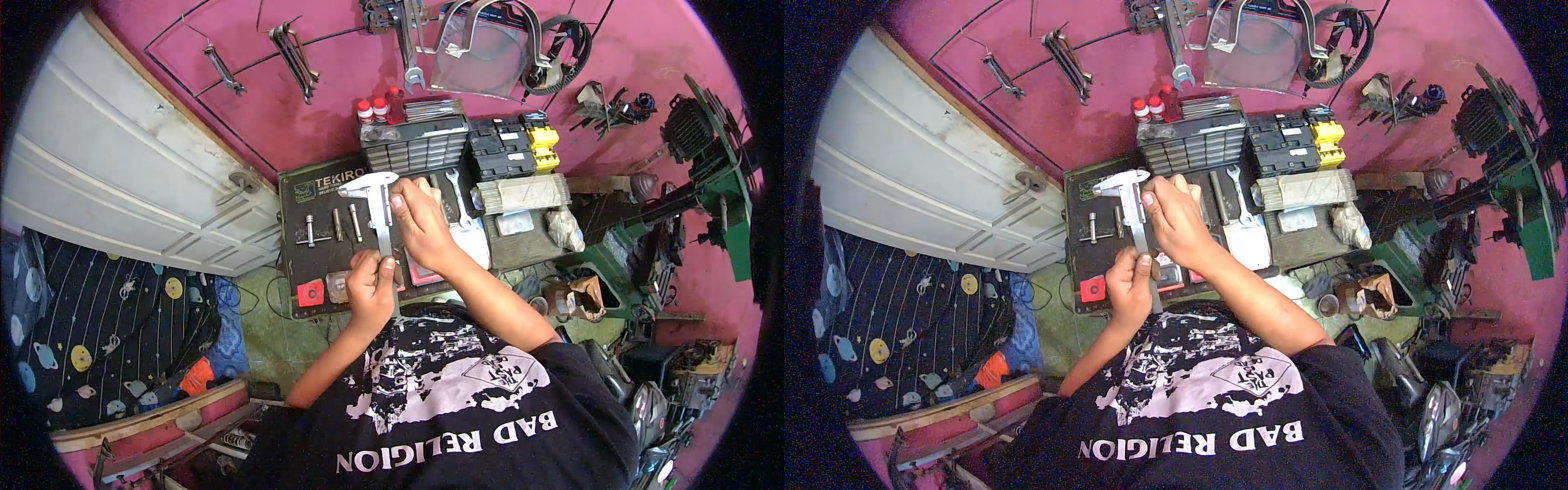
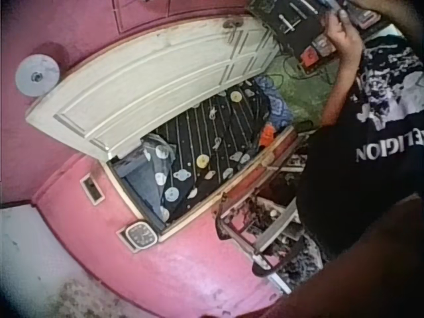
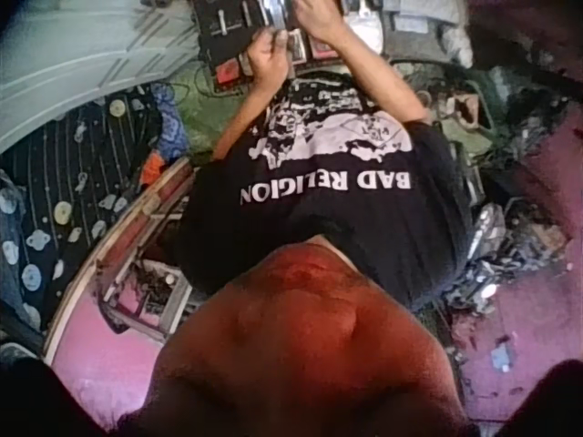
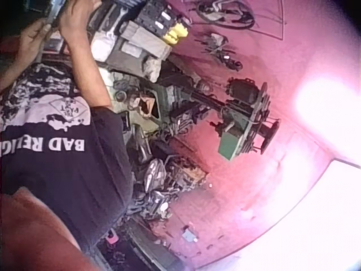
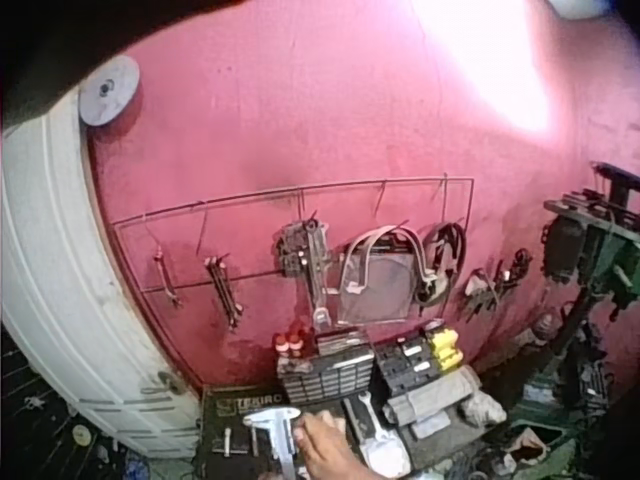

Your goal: The person organizes various tools on a workbench, including a wrench, a screwdriver, and a caliper. They wipe the tools with a cloth and place them into a tool case. The person also handles a metal rod and a small plastic bag.

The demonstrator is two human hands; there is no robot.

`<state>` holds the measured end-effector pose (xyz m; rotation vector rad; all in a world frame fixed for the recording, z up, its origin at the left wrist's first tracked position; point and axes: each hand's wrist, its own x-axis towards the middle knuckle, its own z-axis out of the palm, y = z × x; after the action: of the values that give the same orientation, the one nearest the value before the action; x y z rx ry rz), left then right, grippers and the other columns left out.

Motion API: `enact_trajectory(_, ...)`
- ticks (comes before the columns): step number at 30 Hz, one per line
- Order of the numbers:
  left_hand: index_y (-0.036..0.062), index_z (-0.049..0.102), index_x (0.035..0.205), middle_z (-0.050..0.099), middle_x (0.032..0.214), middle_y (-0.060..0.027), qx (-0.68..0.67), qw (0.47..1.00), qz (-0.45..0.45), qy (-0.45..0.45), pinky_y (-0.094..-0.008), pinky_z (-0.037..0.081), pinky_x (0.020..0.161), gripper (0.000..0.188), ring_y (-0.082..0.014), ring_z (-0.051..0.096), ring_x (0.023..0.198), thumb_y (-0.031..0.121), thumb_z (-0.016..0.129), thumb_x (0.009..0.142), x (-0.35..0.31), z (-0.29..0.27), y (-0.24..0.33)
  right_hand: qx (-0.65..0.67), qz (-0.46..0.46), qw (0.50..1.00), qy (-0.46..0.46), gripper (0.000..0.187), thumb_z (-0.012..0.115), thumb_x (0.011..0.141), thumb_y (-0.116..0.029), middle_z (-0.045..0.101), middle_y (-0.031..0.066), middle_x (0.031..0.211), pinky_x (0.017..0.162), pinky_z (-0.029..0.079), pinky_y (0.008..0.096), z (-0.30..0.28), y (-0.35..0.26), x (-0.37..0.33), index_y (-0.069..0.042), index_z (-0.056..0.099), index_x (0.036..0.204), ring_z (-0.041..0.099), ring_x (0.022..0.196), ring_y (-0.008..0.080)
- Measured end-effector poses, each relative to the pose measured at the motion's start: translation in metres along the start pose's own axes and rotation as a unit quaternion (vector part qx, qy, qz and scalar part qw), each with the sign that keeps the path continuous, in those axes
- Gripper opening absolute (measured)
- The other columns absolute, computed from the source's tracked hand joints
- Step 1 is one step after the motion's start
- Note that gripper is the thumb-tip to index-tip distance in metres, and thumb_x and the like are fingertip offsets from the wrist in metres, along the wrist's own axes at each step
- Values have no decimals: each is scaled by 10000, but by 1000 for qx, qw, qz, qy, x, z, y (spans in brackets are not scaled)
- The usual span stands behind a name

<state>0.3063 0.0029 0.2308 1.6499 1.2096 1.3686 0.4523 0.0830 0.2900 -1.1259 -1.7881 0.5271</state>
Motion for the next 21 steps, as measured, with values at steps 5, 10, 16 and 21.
enact_trajectory(5, 2, 633, 852, 565, 693, -49, -37, 997, -44, 42, -347, 415, 748, 233, -205, 542, 706, 165, 572, 1006, 1, 2, 8, -61, -70, 989, 115, 247, 591, 869, -125, 584, 139, 923, 862, 393, 471, -30, 0, 7, -40, 617, 1100, 505, 920, 365)
enact_trajectory(10, 25, 609, 793, 591, 655, -56, 38, 999, -13, 15, -376, 410, 807, 228, -241, 553, 685, 157, 597, 978, 3, 0, 10, -40, -196, 976, 89, 413, 640, 754, 42, 703, 77, 1007, 886, 426, 432, -28, -17, 24, -90, 709, 1139, 627, 913, 285)
enact_trajectory(16, 20, 596, 803, 607, 671, -64, -42, 997, -44, 50, -382, 412, 803, 228, -230, 556, 668, 144, 584, 994, -1, 2, 5, -201, -273, 937, 81, 275, 714, 759, -135, 743, -118, 1056, 932, 306, 454, -1, -3, -33, -260, 755, 1000, 572, 954, 162)
enact_trajectory(21, -16, 608, 937, 570, 797, -23, -10, 1000, -21, 20, -261, 435, 629, 200, -99, 537, 709, 135, 538, 1047, -5, -6, -6, -213, -268, 932, 123, 232, 683, 811, -233, 734, -144, 1093, 934, 318, 451, -11, -8, -14, -279, 748, 1029, 604, 1031, 155)
